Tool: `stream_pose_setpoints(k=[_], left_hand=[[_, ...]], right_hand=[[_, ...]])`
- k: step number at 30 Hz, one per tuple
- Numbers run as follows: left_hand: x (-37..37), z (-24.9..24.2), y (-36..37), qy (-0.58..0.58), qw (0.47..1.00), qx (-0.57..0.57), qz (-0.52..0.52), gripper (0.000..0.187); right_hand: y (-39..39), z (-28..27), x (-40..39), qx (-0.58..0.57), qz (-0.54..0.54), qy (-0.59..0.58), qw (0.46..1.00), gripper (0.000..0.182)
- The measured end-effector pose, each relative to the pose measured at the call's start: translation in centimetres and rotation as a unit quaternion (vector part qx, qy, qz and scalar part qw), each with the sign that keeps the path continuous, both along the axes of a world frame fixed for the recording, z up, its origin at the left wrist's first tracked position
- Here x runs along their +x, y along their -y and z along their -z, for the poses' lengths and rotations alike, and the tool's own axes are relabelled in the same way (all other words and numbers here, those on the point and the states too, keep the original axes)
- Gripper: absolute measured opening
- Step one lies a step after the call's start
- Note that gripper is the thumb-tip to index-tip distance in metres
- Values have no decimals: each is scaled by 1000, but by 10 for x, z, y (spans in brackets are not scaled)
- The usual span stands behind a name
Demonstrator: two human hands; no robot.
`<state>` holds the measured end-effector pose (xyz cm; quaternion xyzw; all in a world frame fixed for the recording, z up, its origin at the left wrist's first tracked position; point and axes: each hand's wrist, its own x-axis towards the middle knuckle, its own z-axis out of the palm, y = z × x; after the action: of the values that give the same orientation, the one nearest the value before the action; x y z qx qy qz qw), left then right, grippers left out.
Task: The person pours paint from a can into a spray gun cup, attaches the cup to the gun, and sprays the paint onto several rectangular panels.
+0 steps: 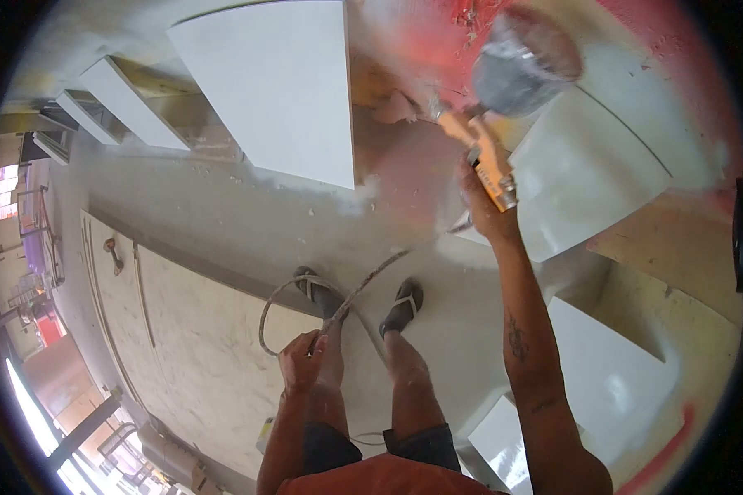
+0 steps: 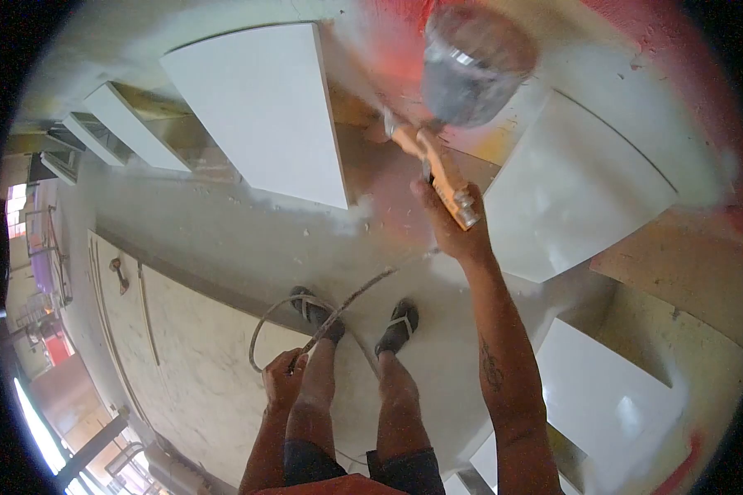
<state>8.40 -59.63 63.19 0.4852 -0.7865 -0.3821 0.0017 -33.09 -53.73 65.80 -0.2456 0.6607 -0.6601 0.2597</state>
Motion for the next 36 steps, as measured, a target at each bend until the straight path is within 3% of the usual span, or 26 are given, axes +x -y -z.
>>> stream_pose_setpoints(k=[6, 9, 13, 16, 18, 20, 21, 23, 26, 28, 29, 31, 33, 35, 36], left_hand=[[16, 3, -2, 9, 997, -26, 78, 17], [24, 4, -1, 24, 994, -10, 108, 16], [42, 10, 7, 54, 984, -16, 166, 16], [56, -8, 39, 59, 971, -47, 229, 18], [73, -25, 76, 87, 967, -63, 231, 17], [95, -41, 114, 135, 953, -78, 261, 15], [108, -49, 138, 153, 941, -81, 289, 14], [179, -25, 184, 220, 941, -80, 244, 12], [229, -28, 248, 202, 944, -114, 235, 9], [262, -4, 299, 148, 943, -175, 241, 6], [267, 6, 323, 138, 941, -174, 254, 6], [275, 30, 374, 267, 938, -61, 212, 10], [268, 49, 429, 154, 926, -113, 326, 18], [229, 41, 489, 196, 896, -119, 380, 21], [212, 35, 521, 196, 870, -182, 414, 22]], right_hand=[[-40, 58, 43, 165, -60, 45, 983, 31], [-57, 120, 66, 229, -100, 72, 965, 32], [-65, 177, 99, 275, -97, 133, 947, 33], [-70, 206, 128, 234, -63, 160, 957, 33], [-69, 198, 144, 215, -46, 143, 965, 31], [-67, 173, 160, 310, -18, 320, 895, 26], [-62, 166, 170, 307, -17, 317, 898, 26], [-55, 151, 196, 183, 59, 293, 937, 21], [-41, 122, 225, 168, 122, 336, 919, 22], [-13, 91, 237, 123, 191, 336, 914, 24], [4, 74, 247, 83, 247, 344, 902, 26], [29, 56, 257, 51, 285, 314, 904, 26], [49, 43, 280, 4, 322, 264, 909, 23], [91, 5, 299, 9, 338, 235, 911, 21], [112, -8, 312, 9, 354, 224, 908, 25]])
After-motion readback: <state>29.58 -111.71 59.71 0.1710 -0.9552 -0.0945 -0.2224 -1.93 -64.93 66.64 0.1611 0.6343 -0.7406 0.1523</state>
